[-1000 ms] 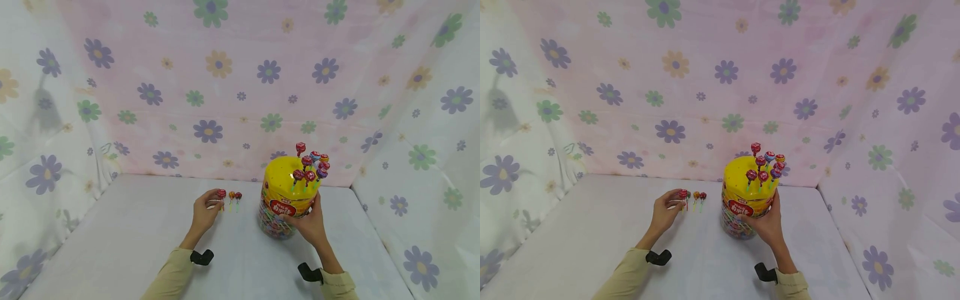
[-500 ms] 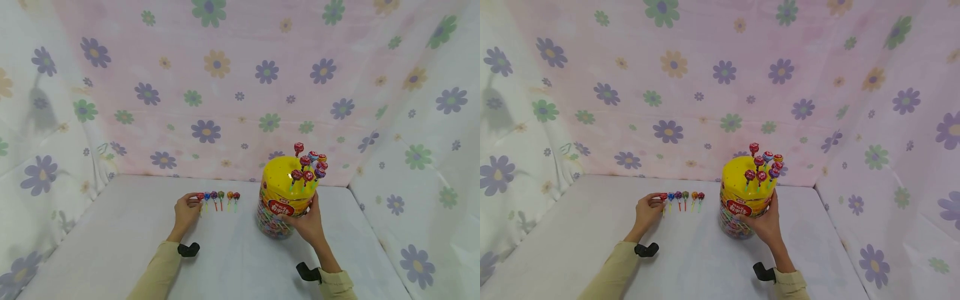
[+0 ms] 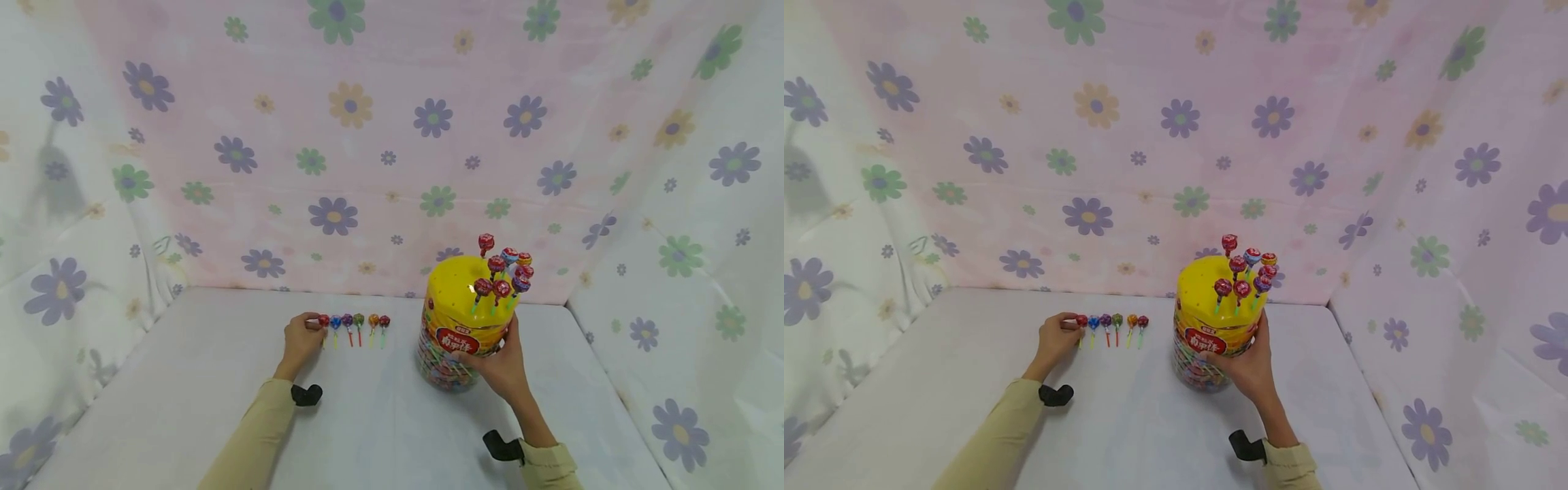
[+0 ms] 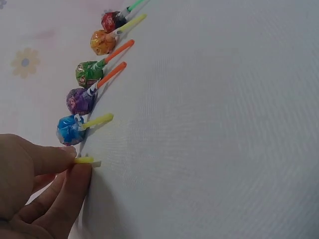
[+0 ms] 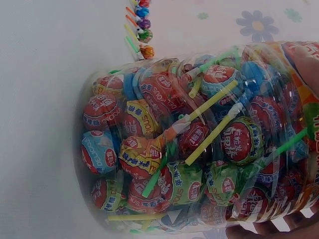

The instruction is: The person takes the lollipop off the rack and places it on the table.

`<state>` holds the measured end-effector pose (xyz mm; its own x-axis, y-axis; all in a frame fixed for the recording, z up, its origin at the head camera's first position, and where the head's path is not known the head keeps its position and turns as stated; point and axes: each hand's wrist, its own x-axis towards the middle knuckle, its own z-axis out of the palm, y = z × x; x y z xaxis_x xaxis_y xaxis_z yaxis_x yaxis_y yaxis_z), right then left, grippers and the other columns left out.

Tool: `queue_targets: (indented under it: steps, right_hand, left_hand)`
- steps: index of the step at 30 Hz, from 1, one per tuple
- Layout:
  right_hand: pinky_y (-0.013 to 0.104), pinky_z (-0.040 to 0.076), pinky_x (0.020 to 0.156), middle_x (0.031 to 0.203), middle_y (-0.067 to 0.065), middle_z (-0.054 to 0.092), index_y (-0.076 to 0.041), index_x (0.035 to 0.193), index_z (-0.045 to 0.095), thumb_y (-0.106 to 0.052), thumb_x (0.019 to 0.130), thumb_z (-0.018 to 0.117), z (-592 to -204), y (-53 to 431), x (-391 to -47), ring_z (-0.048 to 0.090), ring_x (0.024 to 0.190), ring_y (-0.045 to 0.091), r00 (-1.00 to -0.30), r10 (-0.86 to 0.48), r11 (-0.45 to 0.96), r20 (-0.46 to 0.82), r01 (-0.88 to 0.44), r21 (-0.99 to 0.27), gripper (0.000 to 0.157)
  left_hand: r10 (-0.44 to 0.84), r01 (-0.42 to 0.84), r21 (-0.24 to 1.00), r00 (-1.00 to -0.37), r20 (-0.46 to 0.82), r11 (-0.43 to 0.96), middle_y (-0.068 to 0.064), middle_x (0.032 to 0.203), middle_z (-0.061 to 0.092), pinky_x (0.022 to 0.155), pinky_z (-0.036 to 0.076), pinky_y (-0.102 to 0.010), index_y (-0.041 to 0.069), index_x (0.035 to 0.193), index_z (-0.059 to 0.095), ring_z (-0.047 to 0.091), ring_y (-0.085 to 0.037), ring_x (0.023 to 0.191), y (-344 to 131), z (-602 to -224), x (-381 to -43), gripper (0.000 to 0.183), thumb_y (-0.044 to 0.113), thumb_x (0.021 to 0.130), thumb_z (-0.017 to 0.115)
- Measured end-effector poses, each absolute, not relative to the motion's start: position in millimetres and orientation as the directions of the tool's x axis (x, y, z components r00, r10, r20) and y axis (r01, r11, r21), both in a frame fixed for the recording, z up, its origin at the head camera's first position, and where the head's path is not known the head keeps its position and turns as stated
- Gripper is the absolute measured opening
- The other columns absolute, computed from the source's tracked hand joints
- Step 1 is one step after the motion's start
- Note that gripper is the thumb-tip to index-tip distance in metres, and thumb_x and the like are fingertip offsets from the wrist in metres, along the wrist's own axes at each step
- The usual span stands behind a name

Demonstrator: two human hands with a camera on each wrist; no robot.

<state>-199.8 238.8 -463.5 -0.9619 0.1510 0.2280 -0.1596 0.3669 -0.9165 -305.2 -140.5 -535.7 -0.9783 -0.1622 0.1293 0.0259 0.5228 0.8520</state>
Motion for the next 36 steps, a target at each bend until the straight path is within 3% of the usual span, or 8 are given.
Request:
queue_targets:
  steps: [7,15,20,27,36]
  right_hand:
    - [0.060,0.038,0.114,0.147,0.007,0.044,-0.024,0.156,0.020,-0.013,0.076,0.091,-464,238,-200,0.045,0.139,0.032,-0.960,0.149,0.374,0.236,-0.167,-0.912,0.108]
    - [0.060,0.038,0.114,0.147,0.007,0.044,-0.025,0.156,0.020,-0.013,0.076,0.091,-463,238,-199,0.045,0.139,0.032,-0.962,0.149,0.365,0.227,-0.160,-0.917,0.108]
    - [0.060,0.039,0.114,0.148,0.007,0.044,-0.026,0.156,0.019,-0.013,0.076,0.091,-463,238,-199,0.045,0.140,0.033,-0.964,0.150,0.363,0.222,-0.155,-0.919,0.108]
    - [0.060,0.038,0.114,0.148,0.007,0.043,-0.026,0.156,0.019,-0.013,0.076,0.091,-463,238,-199,0.045,0.140,0.033,-0.964,0.151,0.365,0.218,-0.151,-0.919,0.108]
    - [0.061,0.039,0.114,0.147,0.006,0.044,-0.027,0.156,0.020,-0.018,0.076,0.092,-466,239,-200,0.045,0.138,0.031,-0.956,0.138,0.373,0.260,-0.193,-0.907,0.107]
  left_hand:
    - [-0.142,0.033,0.842,-0.981,0.130,0.539,-0.025,0.092,0.074,0.062,0.056,-0.027,-0.010,0.118,0.067,0.072,-0.032,0.081,-143,-536,-306,0.035,-0.002,0.084,0.074]
    - [-0.120,0.042,0.821,-0.984,0.134,0.569,-0.023,0.090,0.073,0.068,0.058,-0.036,-0.012,0.123,0.063,0.069,-0.032,0.081,-144,-534,-303,0.042,0.001,0.085,0.076]
    - [-0.112,0.047,0.820,-0.985,0.134,0.571,-0.023,0.090,0.072,0.066,0.057,-0.032,-0.013,0.126,0.062,0.069,-0.029,0.078,-144,-532,-300,0.045,0.003,0.087,0.076]
    - [-0.105,0.089,0.864,-0.981,0.162,0.496,-0.026,0.095,0.072,0.060,0.060,-0.027,-0.011,0.128,0.061,0.074,-0.032,0.078,-144,-526,-292,0.047,0.003,0.087,0.077]
    - [0.024,0.240,0.908,-0.969,0.247,0.344,-0.024,0.099,0.071,0.063,0.062,-0.029,-0.007,0.133,0.061,0.074,-0.038,0.082,-122,-495,-277,0.047,-0.001,0.088,0.075]
